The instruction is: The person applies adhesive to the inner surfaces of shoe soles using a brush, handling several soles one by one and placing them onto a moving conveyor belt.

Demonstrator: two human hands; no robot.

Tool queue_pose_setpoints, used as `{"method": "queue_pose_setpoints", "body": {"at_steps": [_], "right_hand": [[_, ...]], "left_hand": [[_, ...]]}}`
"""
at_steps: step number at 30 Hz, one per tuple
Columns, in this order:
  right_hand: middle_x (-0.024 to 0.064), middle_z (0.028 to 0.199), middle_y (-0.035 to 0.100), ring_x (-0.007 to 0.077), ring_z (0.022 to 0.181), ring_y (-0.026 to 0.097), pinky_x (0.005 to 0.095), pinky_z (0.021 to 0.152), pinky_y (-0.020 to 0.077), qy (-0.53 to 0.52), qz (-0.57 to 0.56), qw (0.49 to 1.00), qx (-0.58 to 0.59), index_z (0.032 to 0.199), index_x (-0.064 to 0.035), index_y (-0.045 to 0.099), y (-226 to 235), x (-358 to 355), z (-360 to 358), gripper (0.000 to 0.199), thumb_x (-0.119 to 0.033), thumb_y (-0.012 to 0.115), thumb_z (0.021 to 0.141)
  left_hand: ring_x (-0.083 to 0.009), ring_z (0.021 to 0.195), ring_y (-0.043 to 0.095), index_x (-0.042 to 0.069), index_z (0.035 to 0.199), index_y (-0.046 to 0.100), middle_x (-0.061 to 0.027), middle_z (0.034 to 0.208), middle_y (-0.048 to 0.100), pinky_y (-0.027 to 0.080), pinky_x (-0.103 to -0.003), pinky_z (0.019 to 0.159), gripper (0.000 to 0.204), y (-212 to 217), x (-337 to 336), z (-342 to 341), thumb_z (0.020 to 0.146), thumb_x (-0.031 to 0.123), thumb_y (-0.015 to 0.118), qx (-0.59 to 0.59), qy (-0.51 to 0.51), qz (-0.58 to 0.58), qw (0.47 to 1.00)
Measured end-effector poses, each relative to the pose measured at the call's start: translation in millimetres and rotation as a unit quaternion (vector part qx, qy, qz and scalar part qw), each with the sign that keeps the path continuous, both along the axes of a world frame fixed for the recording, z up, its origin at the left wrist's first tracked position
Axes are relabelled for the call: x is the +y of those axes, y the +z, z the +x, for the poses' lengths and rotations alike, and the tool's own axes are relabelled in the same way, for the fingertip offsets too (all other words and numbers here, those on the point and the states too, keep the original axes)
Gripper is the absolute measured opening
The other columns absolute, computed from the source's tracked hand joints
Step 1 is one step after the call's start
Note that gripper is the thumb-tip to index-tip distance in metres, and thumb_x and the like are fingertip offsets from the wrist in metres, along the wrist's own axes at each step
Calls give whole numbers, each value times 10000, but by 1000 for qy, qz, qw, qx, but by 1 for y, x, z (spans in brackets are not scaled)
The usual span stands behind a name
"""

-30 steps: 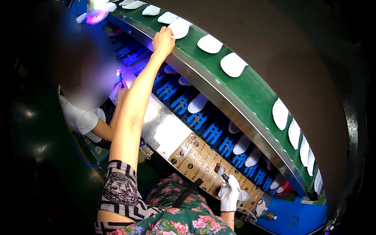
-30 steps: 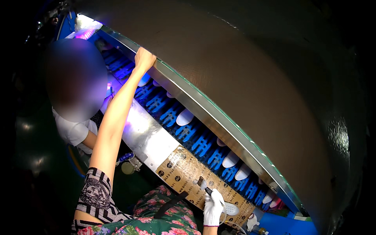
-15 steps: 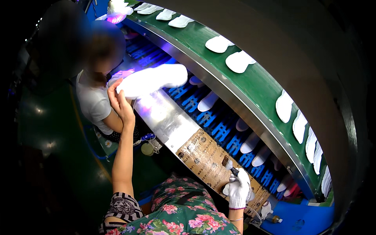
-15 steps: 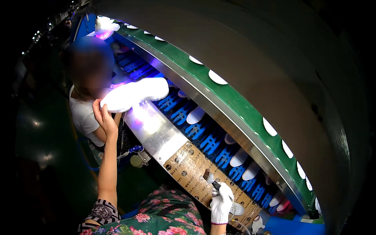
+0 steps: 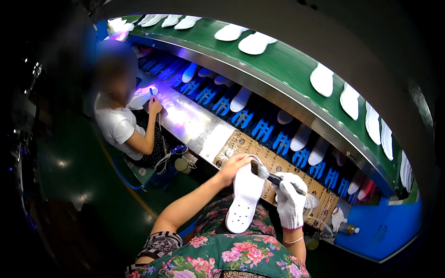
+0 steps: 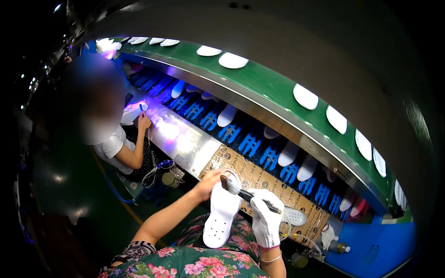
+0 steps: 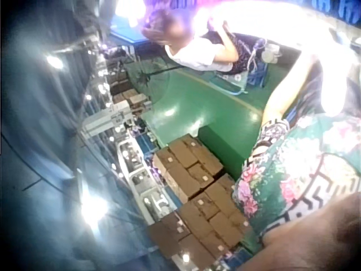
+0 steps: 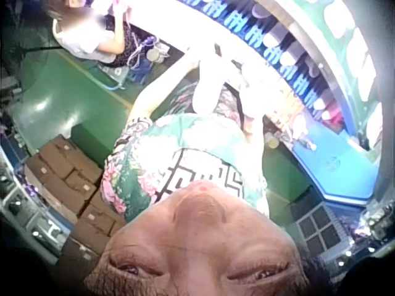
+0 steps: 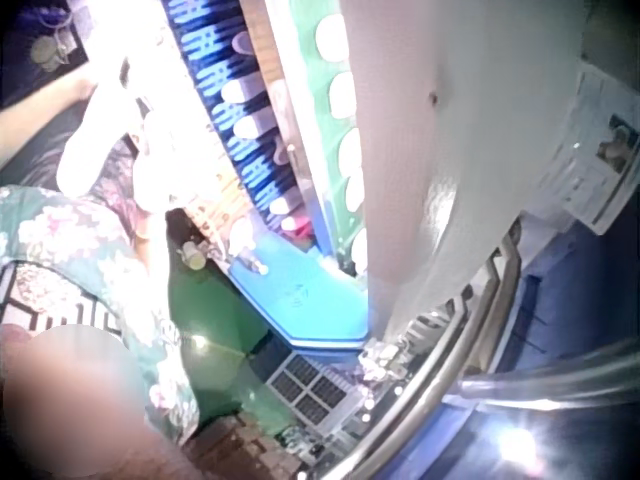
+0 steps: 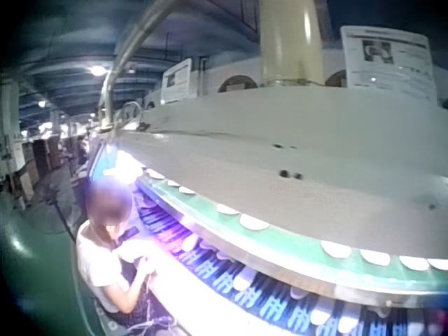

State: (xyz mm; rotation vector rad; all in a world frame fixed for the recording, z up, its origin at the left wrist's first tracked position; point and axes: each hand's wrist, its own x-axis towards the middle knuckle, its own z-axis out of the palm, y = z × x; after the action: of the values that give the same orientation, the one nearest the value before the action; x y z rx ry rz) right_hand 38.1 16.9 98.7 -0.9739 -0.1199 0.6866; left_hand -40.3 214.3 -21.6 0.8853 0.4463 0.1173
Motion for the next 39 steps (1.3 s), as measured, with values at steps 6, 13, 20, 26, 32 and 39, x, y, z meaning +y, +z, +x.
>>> {"method": "queue_pose_setpoints", "body": {"at_steps": [6, 13, 20, 26, 32, 39], "right_hand": [[53, 874, 646, 132, 787, 619, 250, 709, 494, 6, -9, 999, -42, 900, 16, 677, -2, -18, 1, 114, 58, 702, 797], [34, 916, 665, 95, 819, 619, 230, 713, 499, 25, -38, 989, -140, 954, -1, 695, -7, -24, 5, 181, 18, 760, 787], [80, 895, 713, 141, 787, 673, 268, 699, 552, -22, -165, 945, -283, 970, -12, 736, 17, -25, 3, 198, -25, 778, 777], [103, 936, 723, 244, 843, 693, 322, 749, 548, -111, -169, 812, -547, 979, -33, 740, 18, -14, 21, 243, -26, 772, 738], [119, 945, 714, 284, 832, 682, 358, 739, 540, -83, -220, 727, -646, 975, -43, 722, 16, -9, 9, 251, 9, 755, 732], [107, 893, 728, 218, 832, 693, 322, 763, 537, -31, -138, 870, -473, 856, -22, 737, 21, -3, -2, 126, 15, 760, 737]], "left_hand": [[-262, 1252, 552, -6, 1444, 390, -165, 1389, 536, 403, -415, 1096, 643, 10, -80, -27, 1043, 487, 288, 50, -57, -187, 979], [-429, 1115, 599, 2, 1418, 440, -223, 1252, 598, 468, -510, 984, 1103, 24, -93, -40, 822, 881, 144, -61, -120, -456, 880], [-314, 1234, 529, 116, 1492, 340, -125, 1395, 512, 412, -460, 1059, 939, 60, -99, -14, 879, 816, 210, -241, -107, -421, 868], [-305, 1083, 609, 88, 1452, 383, -140, 1245, 587, 501, -433, 936, 1027, 61, -114, -16, 830, 870, 147, -155, -31, -354, 922], [-248, 1310, 478, 113, 1530, 237, -103, 1451, 449, 422, -398, 1078, 1014, 65, -113, -16, 843, 856, 166, -50, -1, -126, 991], [-279, 1217, 540, 115, 1521, 243, -131, 1406, 475, 478, -428, 1003, 1057, 51, -97, -30, 807, 887, 135, -42, -17, -167, 985]]}}
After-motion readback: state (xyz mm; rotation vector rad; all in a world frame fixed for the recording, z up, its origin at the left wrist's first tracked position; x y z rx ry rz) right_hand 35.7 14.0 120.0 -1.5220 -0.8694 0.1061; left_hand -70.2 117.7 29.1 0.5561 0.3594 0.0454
